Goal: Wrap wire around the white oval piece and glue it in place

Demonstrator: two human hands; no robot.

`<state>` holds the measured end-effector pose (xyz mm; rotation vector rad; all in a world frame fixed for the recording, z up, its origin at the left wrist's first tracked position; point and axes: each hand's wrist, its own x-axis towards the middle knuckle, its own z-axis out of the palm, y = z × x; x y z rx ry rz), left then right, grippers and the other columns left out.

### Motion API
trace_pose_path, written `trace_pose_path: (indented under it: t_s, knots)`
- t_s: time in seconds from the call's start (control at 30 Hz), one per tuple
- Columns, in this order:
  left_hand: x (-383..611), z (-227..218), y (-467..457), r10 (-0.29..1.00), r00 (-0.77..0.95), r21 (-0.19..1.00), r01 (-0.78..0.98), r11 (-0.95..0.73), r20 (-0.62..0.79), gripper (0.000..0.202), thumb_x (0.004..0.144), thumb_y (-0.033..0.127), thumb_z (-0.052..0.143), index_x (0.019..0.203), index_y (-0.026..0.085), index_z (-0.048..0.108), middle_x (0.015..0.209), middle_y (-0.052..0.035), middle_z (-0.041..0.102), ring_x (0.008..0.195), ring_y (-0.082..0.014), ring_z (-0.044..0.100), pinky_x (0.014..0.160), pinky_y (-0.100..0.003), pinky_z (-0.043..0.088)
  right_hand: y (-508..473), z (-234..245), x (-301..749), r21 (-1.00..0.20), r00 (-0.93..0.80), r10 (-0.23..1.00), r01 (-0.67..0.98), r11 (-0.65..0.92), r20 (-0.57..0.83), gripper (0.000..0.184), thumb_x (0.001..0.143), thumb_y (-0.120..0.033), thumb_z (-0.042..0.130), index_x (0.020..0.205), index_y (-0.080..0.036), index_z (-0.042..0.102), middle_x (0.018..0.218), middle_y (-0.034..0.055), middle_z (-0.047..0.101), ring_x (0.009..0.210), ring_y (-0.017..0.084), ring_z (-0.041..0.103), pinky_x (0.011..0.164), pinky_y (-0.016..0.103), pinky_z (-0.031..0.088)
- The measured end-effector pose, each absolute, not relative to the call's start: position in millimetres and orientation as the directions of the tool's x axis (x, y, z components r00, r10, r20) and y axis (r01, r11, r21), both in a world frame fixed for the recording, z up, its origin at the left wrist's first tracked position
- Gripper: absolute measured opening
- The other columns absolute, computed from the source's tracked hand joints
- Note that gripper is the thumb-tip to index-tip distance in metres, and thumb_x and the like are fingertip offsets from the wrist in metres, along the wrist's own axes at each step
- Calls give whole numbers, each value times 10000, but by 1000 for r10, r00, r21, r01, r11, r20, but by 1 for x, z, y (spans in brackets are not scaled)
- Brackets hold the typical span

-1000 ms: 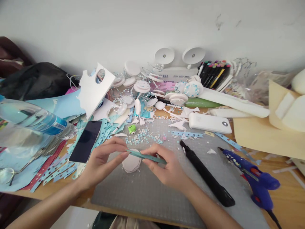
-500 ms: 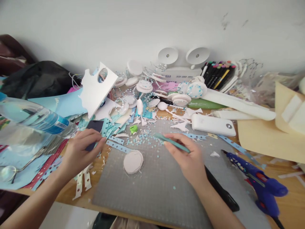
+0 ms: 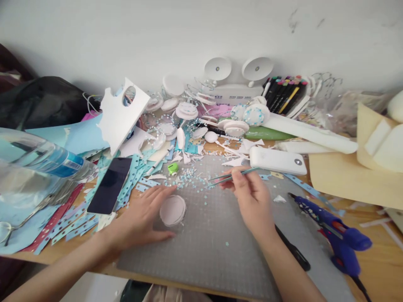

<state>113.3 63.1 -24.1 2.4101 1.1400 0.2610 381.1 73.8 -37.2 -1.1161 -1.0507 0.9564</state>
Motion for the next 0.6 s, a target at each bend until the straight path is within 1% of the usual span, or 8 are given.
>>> trace_pose_path:
  t_s: [0.1,0.13,0.2,0.27,0.37,0.47,0.53,0.6]
  knots:
    - [116,-28,72,756,654,522,648,-555,-8,818,728,411,750,1408,185,356,1309,-173,554,1234,-354,496,1037,-540,411,79,-35,379,-969,222,974,-229,90,38,213,873,-446,644,826,-238,648,863,12,692,786,146,673,678,267,575]
    - [116,-27,74,763,646,560,632,-536,2,799,730,407,749,1398,194,364,1313,-166,552,1237,-347,499,1044,-529,409,80,-35,379,-964,210,978,-261,55,-1,210,858,-444,665,827,-237,646,862,12,700,793,148,680,694,271,583]
    - [115,-25,78,788,615,667,578,-469,22,793,725,395,759,1386,216,361,1323,-153,543,1228,-329,518,1046,-499,416,80,-34,380,-967,175,984,-253,11,-34,201,825,-430,707,851,-239,650,880,12,713,816,157,693,737,295,597]
    - [114,-25,80,810,585,794,474,-381,40,800,724,377,771,1387,238,347,1320,-142,542,1208,-305,543,1039,-465,431,79,-34,382,-983,150,989,-182,18,-10,193,808,-408,731,879,-245,657,890,13,717,820,167,698,740,307,605]
    - [115,-32,81,828,558,924,282,-257,60,790,734,332,781,1390,275,346,1291,-120,556,1203,-275,553,1031,-416,442,77,-34,384,-996,159,984,-2,85,84,153,816,-377,732,866,-251,662,807,14,709,693,160,683,643,291,601]
    - [115,-41,80,845,534,969,198,-149,21,774,727,288,800,1376,303,377,1287,-106,560,1214,-266,547,1030,-399,436,73,-33,384,-983,147,976,113,145,161,111,830,-352,720,832,-255,667,754,22,697,605,159,653,586,298,585]
    - [113,-43,80,850,527,984,153,-91,-3,779,708,278,821,1362,310,399,1292,-103,563,1230,-269,538,1049,-406,413,71,-34,383,-980,119,977,106,166,179,79,845,-329,706,837,-258,673,791,30,700,617,158,651,587,296,577]
    - [111,-43,80,850,527,996,84,-40,-10,811,688,289,841,1363,321,393,1298,-99,573,1239,-268,536,1063,-409,393,69,-35,383,-983,94,979,56,176,181,36,858,-291,693,856,-262,671,836,27,695,640,147,645,598,285,568]
